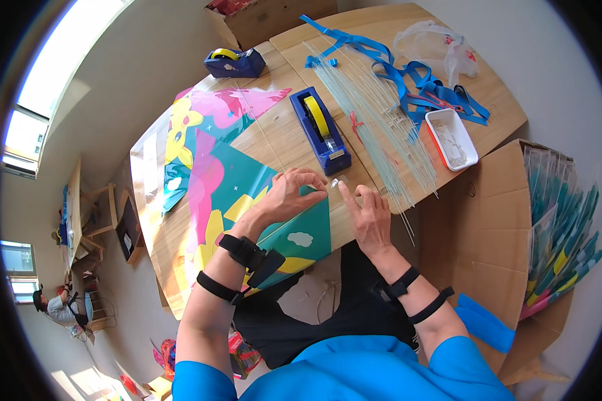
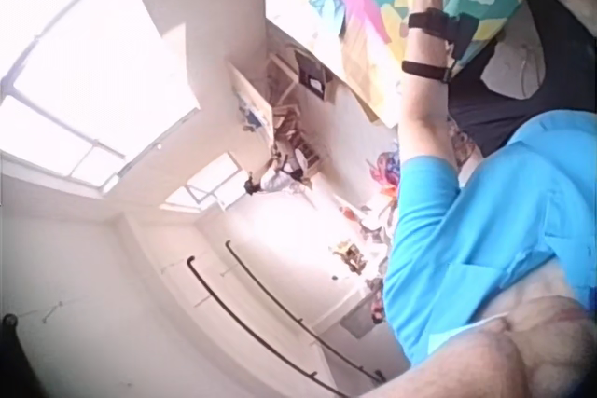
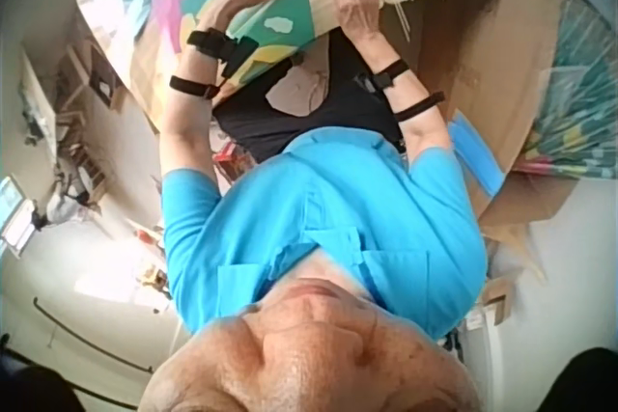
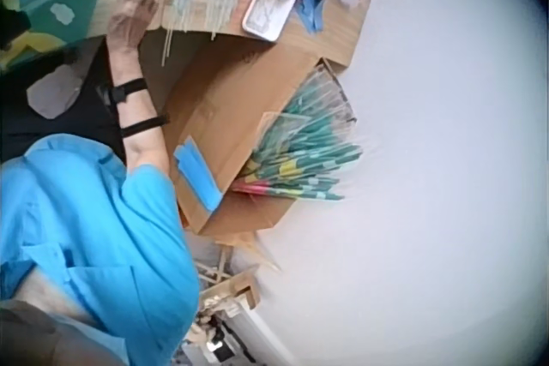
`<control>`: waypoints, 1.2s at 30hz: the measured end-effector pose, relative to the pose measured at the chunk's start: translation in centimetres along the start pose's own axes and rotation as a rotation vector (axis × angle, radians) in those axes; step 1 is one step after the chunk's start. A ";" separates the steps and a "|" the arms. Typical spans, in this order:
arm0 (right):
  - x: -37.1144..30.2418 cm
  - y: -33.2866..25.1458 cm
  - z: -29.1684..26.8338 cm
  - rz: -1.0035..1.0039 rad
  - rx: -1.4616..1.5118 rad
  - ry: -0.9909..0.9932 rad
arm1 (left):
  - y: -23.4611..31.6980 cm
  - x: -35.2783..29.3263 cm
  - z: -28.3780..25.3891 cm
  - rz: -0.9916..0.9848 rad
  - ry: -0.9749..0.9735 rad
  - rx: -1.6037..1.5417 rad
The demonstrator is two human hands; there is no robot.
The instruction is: Assembling a kite by attaching support rods and tape to the kite skin.
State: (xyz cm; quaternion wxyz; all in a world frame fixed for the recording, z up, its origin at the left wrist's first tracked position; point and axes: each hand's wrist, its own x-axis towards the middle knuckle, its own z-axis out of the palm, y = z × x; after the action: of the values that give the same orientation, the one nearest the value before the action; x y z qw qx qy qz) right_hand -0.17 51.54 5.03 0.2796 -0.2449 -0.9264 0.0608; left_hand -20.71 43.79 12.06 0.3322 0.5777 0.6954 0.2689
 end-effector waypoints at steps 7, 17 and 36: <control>-0.9 0.0 -0.8 -0.133 -0.215 -0.012 | -0.2 0.6 0.1 -0.008 -0.050 -0.163; -1.2 -0.9 -0.6 -0.118 -0.245 0.018 | -0.2 1.0 0.2 -0.079 -0.120 -0.263; -1.3 -0.9 -0.5 -0.136 -0.249 0.021 | -0.2 0.7 0.9 -0.141 -0.066 -0.288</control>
State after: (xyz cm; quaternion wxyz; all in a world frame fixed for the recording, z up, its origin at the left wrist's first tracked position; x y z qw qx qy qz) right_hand 0.70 50.13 5.03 0.2602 -0.2150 -0.9382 -0.0760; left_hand -20.26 44.46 11.22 0.4523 0.4822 0.6773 0.3227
